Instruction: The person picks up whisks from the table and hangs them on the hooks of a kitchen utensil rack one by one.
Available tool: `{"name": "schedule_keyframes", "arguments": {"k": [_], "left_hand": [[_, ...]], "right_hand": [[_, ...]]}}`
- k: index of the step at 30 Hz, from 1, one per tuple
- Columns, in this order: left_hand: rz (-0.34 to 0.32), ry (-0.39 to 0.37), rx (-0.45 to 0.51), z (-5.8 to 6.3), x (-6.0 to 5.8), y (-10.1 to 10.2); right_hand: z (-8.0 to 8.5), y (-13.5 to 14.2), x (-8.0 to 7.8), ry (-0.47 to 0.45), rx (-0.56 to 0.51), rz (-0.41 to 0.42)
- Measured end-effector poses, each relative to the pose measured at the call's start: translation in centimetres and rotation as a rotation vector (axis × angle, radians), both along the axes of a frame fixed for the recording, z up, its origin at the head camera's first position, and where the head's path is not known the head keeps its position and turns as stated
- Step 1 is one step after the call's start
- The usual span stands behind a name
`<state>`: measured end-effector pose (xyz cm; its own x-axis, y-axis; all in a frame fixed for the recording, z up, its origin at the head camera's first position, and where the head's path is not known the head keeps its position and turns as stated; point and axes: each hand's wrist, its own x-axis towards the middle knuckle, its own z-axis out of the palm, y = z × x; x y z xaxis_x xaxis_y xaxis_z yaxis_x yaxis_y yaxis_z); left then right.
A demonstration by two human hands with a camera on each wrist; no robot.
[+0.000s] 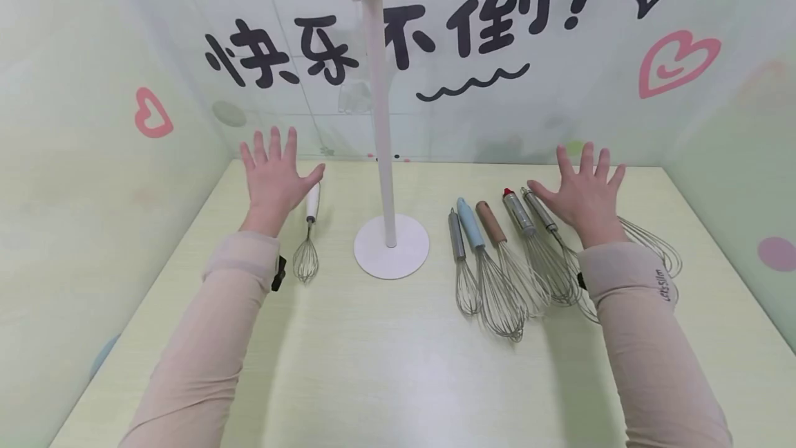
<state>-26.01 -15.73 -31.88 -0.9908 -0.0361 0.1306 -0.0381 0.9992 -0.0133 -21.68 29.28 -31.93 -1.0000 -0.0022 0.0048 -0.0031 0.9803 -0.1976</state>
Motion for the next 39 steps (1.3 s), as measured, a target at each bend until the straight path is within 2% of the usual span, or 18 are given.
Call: {"name": "schedule_keyframes", "arguments": {"k": [5, 9, 14, 21, 26, 29, 34, 39], "left_hand": [[-0.016, 0.019, 0.007, 0.2, 0.1, 0.7], [-0.045, 0.058, 0.057, 0.6, 0.2, 1.5], [-0.096, 0.155, 0.128, 1.1, 0.5, 2.7], [-0.187, 0.322, 0.227, 1.6, 1.4, 4.6], [-0.241, 0.414, 0.35, 1.9, 1.9, 5.7], [-0.256, 0.425, 0.444, 2.2, 2.1, 6.4], [-0.281, 0.397, 0.581, 2.8, 2.6, 7.4], [-0.354, 0.401, 0.664, 3.3, 3.0, 8.3]], "right_hand": [[0.4, -0.8, -0.1, -0.024, -0.075, 0.019], [0.9, -1.8, -0.2, -0.091, -0.149, 0.034], [1.5, -3.3, -0.5, -0.195, -0.221, 0.055], [2.0, -5.5, -0.6, -0.263, -0.296, 0.101], [2.1, -6.9, -0.4, -0.318, -0.361, 0.104], [2.0, -7.6, -0.2, -0.348, -0.429, 0.11], [1.5, -8.4, -0.2, -0.405, -0.568, 0.118], [0.9, -9.2, -0.2, -0.451, -0.688, 0.107]]}}
